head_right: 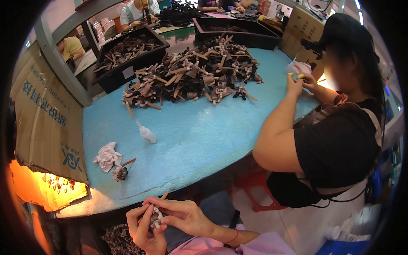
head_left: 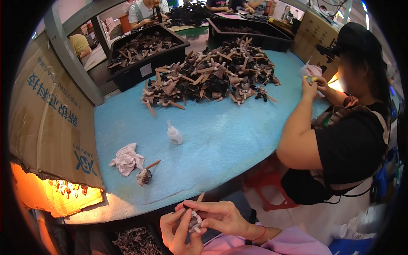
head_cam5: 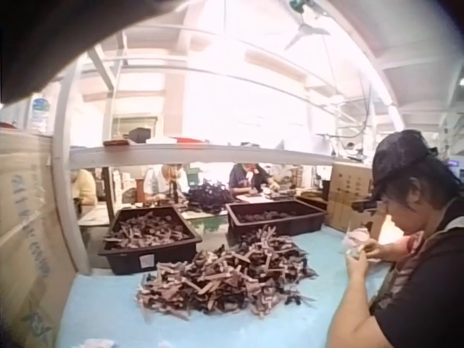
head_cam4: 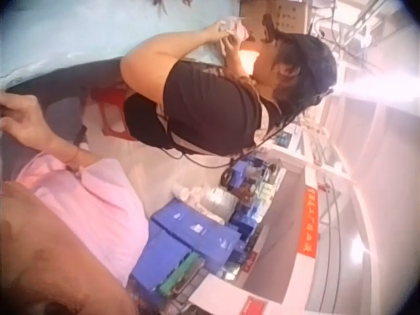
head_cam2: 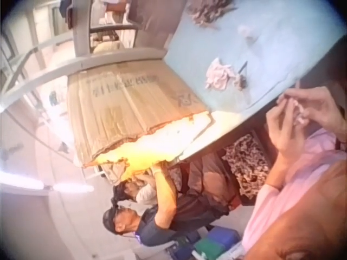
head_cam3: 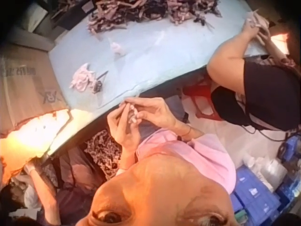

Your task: The person assembles small plastic toy figurines by gluing figurine parts together with a glue bottle.

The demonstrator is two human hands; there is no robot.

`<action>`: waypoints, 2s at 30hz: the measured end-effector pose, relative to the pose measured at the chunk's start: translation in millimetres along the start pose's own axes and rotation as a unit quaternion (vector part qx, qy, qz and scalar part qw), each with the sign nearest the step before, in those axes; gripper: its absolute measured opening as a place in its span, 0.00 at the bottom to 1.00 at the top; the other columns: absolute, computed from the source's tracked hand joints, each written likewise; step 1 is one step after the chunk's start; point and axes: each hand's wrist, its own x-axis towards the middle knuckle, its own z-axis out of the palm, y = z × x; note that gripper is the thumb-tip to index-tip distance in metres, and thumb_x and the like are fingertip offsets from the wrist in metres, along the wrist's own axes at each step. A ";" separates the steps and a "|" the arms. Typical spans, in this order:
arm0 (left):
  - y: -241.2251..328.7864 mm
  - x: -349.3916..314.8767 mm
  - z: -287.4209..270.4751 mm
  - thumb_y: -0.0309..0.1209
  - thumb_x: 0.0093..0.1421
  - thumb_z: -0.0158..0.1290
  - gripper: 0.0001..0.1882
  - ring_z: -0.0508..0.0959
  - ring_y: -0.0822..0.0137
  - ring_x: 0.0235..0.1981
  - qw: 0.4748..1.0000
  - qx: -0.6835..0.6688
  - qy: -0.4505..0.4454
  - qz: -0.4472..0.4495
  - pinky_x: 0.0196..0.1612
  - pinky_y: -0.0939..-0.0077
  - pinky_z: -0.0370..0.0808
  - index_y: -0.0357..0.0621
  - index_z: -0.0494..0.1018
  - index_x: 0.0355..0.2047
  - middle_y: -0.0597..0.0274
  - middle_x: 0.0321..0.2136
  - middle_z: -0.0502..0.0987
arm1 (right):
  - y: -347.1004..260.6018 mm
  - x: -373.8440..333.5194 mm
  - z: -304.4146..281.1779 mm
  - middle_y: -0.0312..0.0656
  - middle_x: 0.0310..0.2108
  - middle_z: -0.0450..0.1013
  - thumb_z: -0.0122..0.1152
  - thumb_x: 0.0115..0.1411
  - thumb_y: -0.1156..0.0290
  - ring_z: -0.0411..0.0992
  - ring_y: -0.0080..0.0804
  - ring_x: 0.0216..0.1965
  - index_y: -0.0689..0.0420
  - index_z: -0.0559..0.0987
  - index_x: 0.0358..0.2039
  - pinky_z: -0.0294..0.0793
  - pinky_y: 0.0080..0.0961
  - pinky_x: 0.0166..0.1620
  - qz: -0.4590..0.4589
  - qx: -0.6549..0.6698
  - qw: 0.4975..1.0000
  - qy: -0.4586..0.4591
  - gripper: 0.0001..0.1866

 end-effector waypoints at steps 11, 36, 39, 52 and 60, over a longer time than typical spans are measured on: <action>4.4 -2.6 1.7 0.30 0.54 0.54 0.16 0.74 0.54 0.39 1.000 0.002 -0.001 0.002 0.39 0.71 0.73 0.31 0.73 0.40 0.49 0.37 0.68 | 2.6 -6.2 -1.1 0.45 0.52 0.65 0.51 0.55 0.82 0.66 0.23 0.47 0.62 0.61 0.56 0.67 0.18 0.47 0.008 0.035 0.999 0.009 0.26; 13.7 9.6 -5.0 0.30 0.42 0.61 0.22 0.70 0.60 0.29 0.984 0.172 -0.053 -0.015 0.28 0.73 0.71 0.37 0.74 0.40 0.53 0.31 0.68 | 28.7 3.7 -2.7 0.54 0.51 0.63 0.61 0.52 0.65 0.66 0.36 0.50 0.63 0.59 0.57 0.67 0.28 0.52 0.049 0.292 0.955 -0.006 0.34; 14.8 11.2 -7.1 0.30 0.46 0.59 0.20 0.70 0.59 0.30 0.981 0.177 -0.072 -0.022 0.29 0.71 0.70 0.37 0.74 0.41 0.53 0.31 0.68 | 28.3 3.8 -3.2 0.54 0.51 0.63 0.61 0.52 0.66 0.66 0.35 0.50 0.63 0.59 0.57 0.67 0.28 0.52 0.078 0.290 0.954 0.024 0.34; -8.6 -0.3 -5.0 0.28 0.46 0.57 0.19 0.68 0.57 0.31 0.999 0.000 -0.019 -0.046 0.33 0.69 0.69 0.36 0.74 0.40 0.50 0.33 0.67 | 18.1 9.0 4.0 0.51 0.48 0.66 0.56 0.56 0.71 0.67 0.35 0.49 0.68 0.58 0.56 0.66 0.29 0.52 0.025 0.212 0.977 0.014 0.29; -14.3 -2.6 -3.7 0.29 0.50 0.56 0.17 0.69 0.60 0.32 0.998 -0.043 0.016 -0.040 0.39 0.70 0.71 0.34 0.74 0.40 0.50 0.34 0.68 | 15.8 11.6 8.1 0.51 0.49 0.65 0.55 0.56 0.72 0.66 0.35 0.49 0.68 0.60 0.55 0.66 0.30 0.51 0.011 0.150 0.988 0.020 0.28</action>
